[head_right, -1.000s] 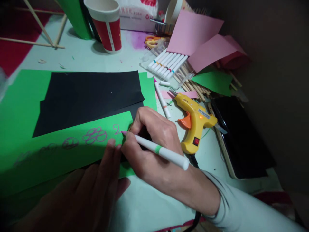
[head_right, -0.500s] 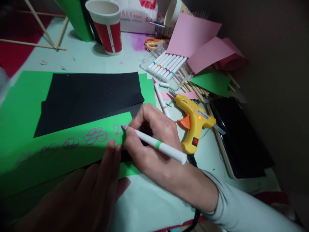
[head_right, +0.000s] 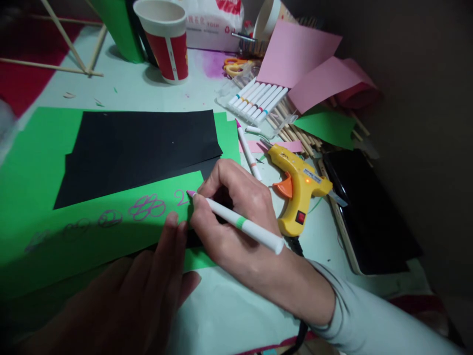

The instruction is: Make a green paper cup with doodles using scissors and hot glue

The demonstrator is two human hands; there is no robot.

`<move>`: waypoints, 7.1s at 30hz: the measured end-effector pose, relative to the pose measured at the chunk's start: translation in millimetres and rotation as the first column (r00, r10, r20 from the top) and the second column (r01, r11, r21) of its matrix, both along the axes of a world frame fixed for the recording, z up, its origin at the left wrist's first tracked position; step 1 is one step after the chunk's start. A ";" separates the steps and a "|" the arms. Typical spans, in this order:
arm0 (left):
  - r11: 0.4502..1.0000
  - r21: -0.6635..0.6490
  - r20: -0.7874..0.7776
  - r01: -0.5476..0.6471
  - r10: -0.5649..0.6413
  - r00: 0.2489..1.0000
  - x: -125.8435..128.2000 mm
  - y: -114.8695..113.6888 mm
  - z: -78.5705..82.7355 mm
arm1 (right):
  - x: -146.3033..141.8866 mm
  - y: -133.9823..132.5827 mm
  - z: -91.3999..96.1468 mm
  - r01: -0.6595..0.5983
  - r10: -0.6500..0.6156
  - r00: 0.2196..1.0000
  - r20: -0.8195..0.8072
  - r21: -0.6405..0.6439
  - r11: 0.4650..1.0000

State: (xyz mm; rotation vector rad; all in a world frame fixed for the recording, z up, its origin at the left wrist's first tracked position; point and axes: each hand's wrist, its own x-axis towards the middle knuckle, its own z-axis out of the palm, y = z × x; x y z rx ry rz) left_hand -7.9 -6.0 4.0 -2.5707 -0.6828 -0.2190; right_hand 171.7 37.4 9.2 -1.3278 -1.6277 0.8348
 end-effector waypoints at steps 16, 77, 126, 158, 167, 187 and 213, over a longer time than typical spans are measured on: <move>0.998 -0.024 0.032 -0.053 0.054 0.998 4.1 -5.7 -4.8 | 1.2 -3.2 -4.4 -0.034 0.033 0.999 -0.034 -0.056 0.998; 0.998 -0.026 -0.017 -0.052 0.051 0.999 4.9 -5.7 -1.2 | 5.3 -5.0 8.3 0.073 -0.068 0.993 0.093 -0.049 0.996; 0.999 -0.024 0.002 -0.028 0.028 1.000 5.8 -1.5 1.7 | 0.2 3.2 -4.0 0.009 -0.010 1.000 -0.011 -0.039 0.999; 0.998 -0.062 -0.038 -0.018 0.016 0.999 3.5 -1.4 5.0 | -3.2 3.9 4.6 -0.030 0.032 0.999 0.040 -0.044 0.999; 0.998 -0.066 -0.026 -0.021 0.019 0.999 4.4 -0.8 5.0 | -5.3 3.3 4.2 -0.008 0.008 1.000 -0.012 -0.065 0.998; 0.997 -0.064 -0.015 -0.054 0.053 0.998 5.7 -4.9 0.7 | -5.0 2.7 -0.3 -0.067 0.057 0.994 -0.091 -0.111 0.992; 0.996 -0.079 -0.057 -0.031 0.027 0.998 4.9 -4.0 2.4 | -2.0 2.0 7.1 -0.098 0.100 0.995 0.018 -0.090 0.991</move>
